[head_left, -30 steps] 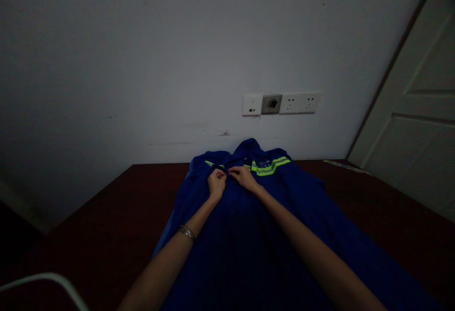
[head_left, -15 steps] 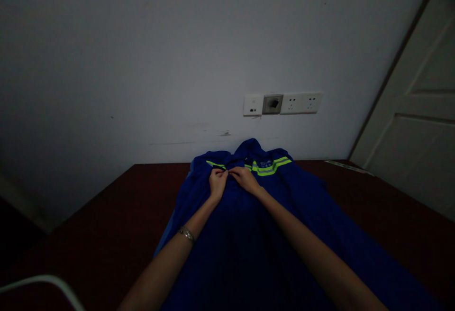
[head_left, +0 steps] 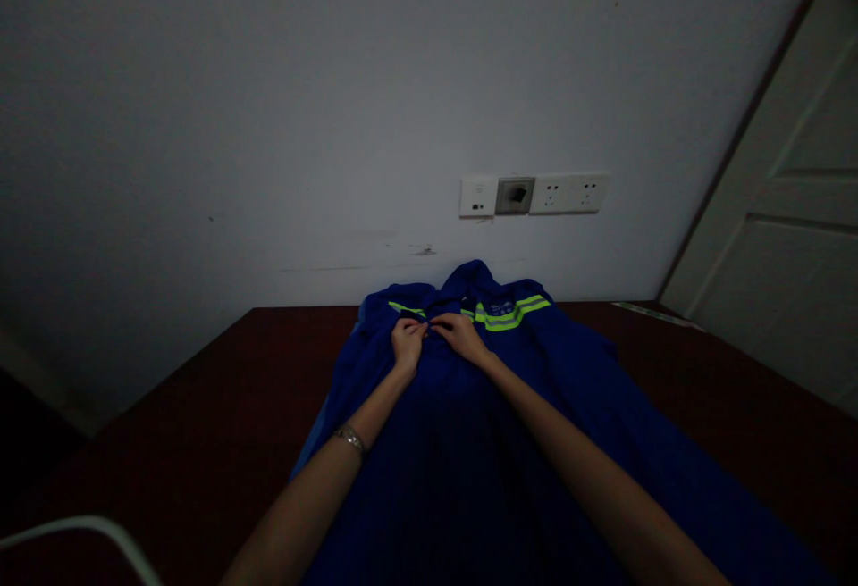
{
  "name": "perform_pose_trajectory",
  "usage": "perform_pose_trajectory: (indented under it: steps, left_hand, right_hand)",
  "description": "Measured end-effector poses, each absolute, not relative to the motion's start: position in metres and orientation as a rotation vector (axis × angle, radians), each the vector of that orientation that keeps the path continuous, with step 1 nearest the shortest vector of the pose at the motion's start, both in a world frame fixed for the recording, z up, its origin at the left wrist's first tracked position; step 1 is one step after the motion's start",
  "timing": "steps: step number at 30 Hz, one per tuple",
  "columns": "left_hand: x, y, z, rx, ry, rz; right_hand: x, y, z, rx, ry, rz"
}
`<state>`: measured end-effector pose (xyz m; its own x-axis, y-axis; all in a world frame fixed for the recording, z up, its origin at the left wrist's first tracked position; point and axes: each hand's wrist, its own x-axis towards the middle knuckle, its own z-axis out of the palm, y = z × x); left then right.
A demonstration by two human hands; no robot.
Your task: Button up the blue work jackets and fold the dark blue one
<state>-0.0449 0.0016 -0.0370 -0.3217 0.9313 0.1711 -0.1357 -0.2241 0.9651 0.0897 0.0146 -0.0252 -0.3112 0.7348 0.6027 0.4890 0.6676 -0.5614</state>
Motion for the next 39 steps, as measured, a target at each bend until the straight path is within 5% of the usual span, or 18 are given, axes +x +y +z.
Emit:
perform_pose_trajectory:
  steps: [17, 31, 39]
  left_hand:
    - [-0.048, 0.006, -0.038, 1.166, 1.224, 1.641]
    - [-0.072, -0.011, -0.005, 2.386, 1.376, 1.317]
    - [-0.071, -0.012, 0.009, 2.126, 1.547, 1.190]
  right_hand:
    - [0.083, 0.017, -0.028, -1.031, -1.854, 0.495]
    - [0.089, 0.033, -0.010, -1.048, -1.468, 0.836]
    - [0.081, 0.020, 0.006, -1.050, -1.597, 0.765]
